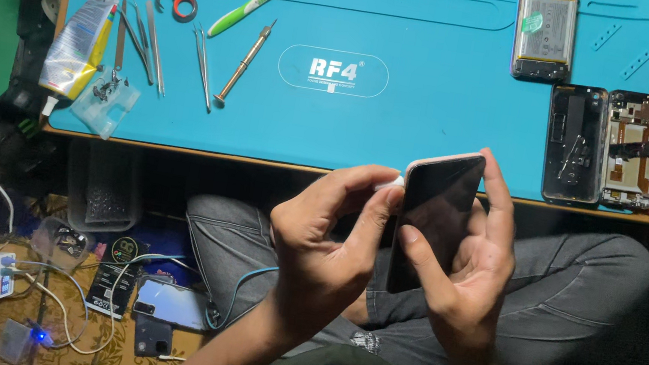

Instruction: The person cleans a smartphone with a toothbrush and liquid, then removes the SIM card tray. They disassemble the phone, remove the battery, and transfer internal components to a new phone chassis using a screwdriver and tweezers.

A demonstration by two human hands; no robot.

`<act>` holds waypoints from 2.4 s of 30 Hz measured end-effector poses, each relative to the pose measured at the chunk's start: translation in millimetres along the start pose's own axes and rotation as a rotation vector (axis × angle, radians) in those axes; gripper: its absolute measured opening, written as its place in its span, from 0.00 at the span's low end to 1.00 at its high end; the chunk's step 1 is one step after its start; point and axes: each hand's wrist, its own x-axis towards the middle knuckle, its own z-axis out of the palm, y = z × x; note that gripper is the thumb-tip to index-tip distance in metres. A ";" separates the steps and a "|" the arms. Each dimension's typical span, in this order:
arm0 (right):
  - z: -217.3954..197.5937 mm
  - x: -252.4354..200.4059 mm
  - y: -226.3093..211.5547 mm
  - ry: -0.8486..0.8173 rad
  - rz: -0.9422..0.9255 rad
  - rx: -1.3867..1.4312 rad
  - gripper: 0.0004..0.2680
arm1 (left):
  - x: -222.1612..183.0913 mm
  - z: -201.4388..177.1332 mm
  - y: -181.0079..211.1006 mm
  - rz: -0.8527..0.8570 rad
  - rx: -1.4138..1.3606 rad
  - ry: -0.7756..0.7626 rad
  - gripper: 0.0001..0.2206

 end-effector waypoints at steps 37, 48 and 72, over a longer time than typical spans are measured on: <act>15.3 19.5 -6.4 0.064 -0.024 0.004 0.36 | 7.9 17.1 -14.0 -0.032 -0.150 0.068 0.08; 20.7 -2.7 2.1 0.082 -0.016 -0.013 0.37 | -8.9 18.7 -14.8 0.034 0.043 0.131 0.12; 35.4 -5.4 1.2 0.091 -0.039 -0.116 0.36 | -9.2 20.9 -12.8 -0.079 0.175 0.284 0.12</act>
